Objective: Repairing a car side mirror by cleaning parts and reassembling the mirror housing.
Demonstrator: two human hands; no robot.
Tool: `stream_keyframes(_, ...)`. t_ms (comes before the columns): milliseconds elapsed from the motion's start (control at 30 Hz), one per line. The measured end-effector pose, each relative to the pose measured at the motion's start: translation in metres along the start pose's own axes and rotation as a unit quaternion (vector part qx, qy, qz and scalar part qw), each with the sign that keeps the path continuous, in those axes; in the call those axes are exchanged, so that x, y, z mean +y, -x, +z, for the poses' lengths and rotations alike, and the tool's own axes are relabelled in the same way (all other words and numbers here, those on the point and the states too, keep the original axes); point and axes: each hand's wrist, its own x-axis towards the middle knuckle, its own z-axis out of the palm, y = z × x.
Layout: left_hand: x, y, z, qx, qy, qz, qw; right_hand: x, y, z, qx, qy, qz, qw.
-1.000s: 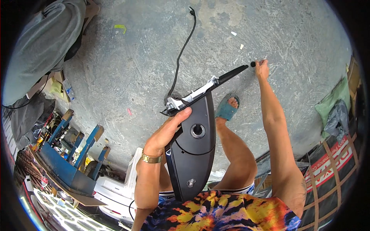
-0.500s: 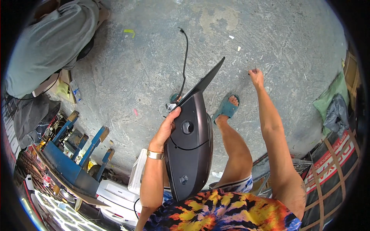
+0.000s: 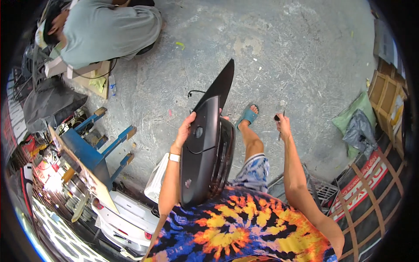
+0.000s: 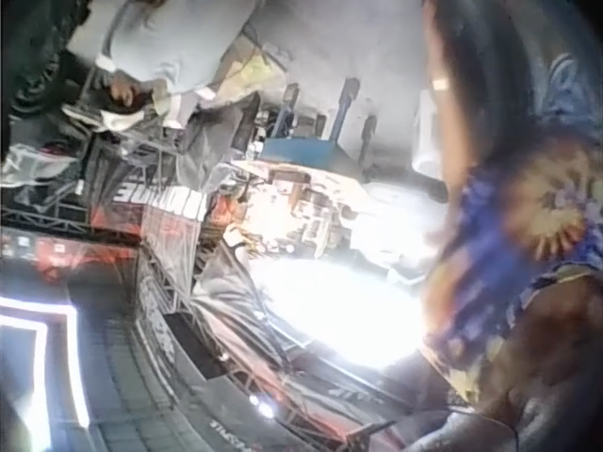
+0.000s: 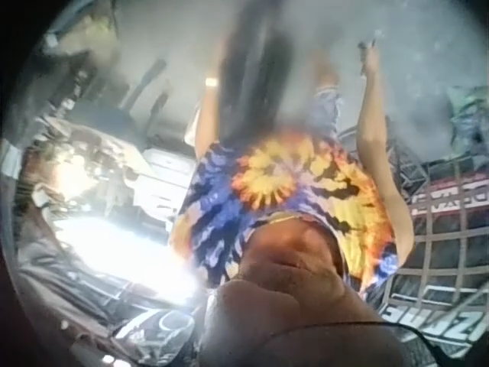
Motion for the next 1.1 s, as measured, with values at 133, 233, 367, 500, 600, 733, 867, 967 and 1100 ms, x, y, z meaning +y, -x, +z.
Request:
stream_keyframes(133,0.018,0.07,0.059,-0.127,0.043,0.014,0.991,-0.067,0.093,-0.004,-0.061,-0.012,-0.02,0.998)
stream_keyframes(233,0.025,0.114,0.063,-0.12,0.005,0.097,0.988,-0.127,0.146,-0.009,-0.139,0.014,-0.04,0.989)
stream_keyframes(367,0.042,0.163,0.061,-0.136,-0.089,0.099,0.982,-0.209,0.205,0.003,-0.203,0.01,-0.105,0.973)
stream_keyframes(500,0.052,0.201,0.086,0.002,-0.106,0.0,0.994,-0.274,0.223,0.026,-0.286,0.032,-0.121,0.95)
stream_keyframes(600,0.056,0.207,0.084,-0.035,-0.103,-0.032,0.994,-0.321,0.245,0.066,-0.335,-0.001,-0.096,0.937)
stream_keyframes(733,0.073,0.227,0.106,-0.021,-0.192,-0.035,0.98,-0.367,0.268,0.108,-0.42,0.116,-0.097,0.895)
stream_keyframes(867,0.103,0.251,0.145,-0.025,-0.287,-0.017,0.957,-0.404,0.279,0.137,-0.512,0.271,-0.075,0.812)
stream_keyframes(967,0.107,0.258,0.154,-0.061,-0.331,0.074,0.939,-0.441,0.32,0.155,-0.508,0.389,-0.001,0.769)
stream_keyframes(1100,0.126,0.277,0.176,-0.045,-0.383,0.111,0.916,-0.455,0.325,0.166,-0.567,0.464,-0.1,0.673)
